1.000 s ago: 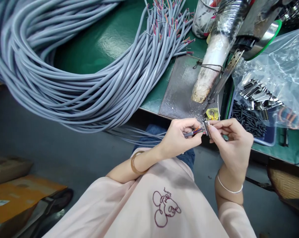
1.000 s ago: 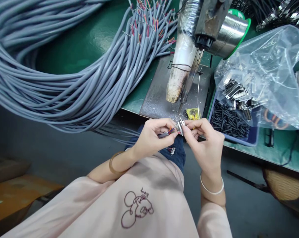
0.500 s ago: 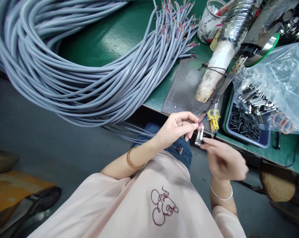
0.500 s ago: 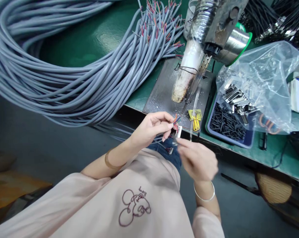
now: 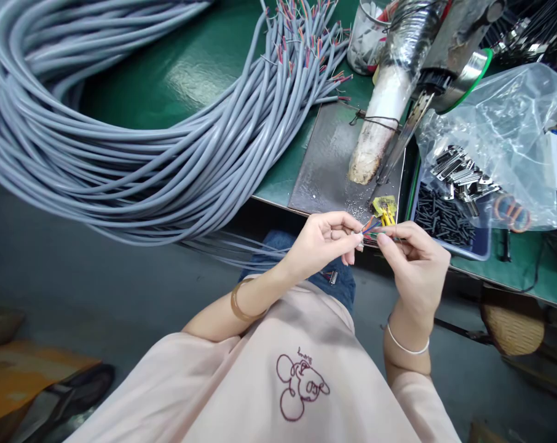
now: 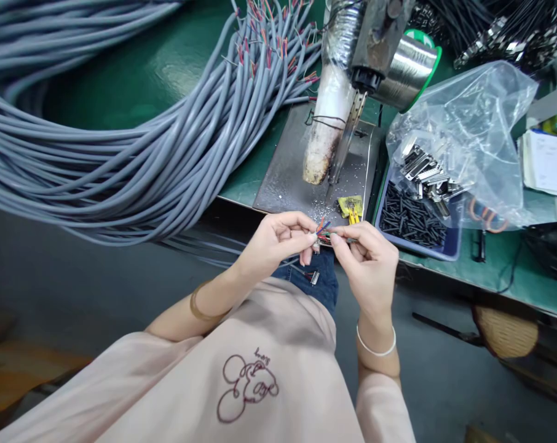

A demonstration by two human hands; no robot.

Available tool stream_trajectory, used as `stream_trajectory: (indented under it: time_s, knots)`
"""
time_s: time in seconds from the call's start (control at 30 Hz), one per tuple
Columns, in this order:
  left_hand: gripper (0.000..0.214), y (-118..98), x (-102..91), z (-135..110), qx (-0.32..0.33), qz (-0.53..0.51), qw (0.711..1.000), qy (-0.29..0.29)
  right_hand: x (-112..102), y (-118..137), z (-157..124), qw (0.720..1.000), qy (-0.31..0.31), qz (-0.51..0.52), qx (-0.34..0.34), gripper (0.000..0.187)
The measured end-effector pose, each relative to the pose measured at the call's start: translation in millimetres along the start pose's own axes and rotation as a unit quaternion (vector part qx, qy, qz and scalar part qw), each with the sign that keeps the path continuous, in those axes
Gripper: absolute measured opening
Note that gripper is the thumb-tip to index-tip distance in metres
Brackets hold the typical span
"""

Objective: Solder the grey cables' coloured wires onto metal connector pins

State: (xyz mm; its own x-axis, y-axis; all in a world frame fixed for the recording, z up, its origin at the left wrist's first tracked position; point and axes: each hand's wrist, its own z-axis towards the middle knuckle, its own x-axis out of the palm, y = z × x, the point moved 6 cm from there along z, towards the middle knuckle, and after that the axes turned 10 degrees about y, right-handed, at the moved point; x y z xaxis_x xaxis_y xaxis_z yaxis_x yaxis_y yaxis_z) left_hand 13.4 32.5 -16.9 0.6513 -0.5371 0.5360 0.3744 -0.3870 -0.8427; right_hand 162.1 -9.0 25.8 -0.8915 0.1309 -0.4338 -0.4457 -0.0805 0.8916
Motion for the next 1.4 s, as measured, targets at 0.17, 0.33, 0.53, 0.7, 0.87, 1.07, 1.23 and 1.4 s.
stream_trajectory:
  time_s: [0.17, 0.33, 0.53, 0.7, 0.87, 1.07, 1.23, 1.4]
  knots:
    - [0.014, 2.7, 3.3, -0.1, -0.028, 0.006, 0.999, 0.032, 4.2, -13.2, 3.0, 0.996, 0.034, 0.068, 0.044, 0.007]
    - [0.017, 2.9, 2.0, 0.4, -0.035, 0.026, 0.999, -0.008, -7.7, -0.9, -4.8, 0.993, -0.112, 0.019, -0.003, 0.008]
    - [0.017, 2.5, 2.9, 0.4, -0.025, 0.048, 0.998, -0.015, 2.9, -0.6, -5.7, 0.999, -0.035, 0.012, 0.019, 0.010]
    - [0.014, 2.7, 2.8, -2.0, -0.013, 0.092, 0.996, -0.017, 4.0, -3.3, -3.6, 0.999, -0.036, 0.012, 0.019, 0.010]
    - [0.009, -0.4, 3.1, -3.4, 0.034, 0.136, 0.990, -0.030, 4.8, -3.2, -3.1, 0.999, -0.024, 0.007, 0.024, 0.011]
    - [0.010, 0.6, 4.3, -3.4, 0.029, 0.135, 0.990, -0.030, 4.3, -1.7, -2.9, 1.000, -0.018, -0.012, 0.017, 0.010]
    - [0.012, -1.3, 3.2, -4.4, 0.049, 0.167, 0.984, -0.045, 4.0, 0.1, -1.8, 0.999, -0.016, -0.033, 0.014, 0.007]
    - [0.013, -0.9, 1.5, -4.9, 0.058, 0.176, 0.981, -0.052, 3.9, -0.7, -1.6, 0.999, -0.016, -0.023, 0.020, 0.010]
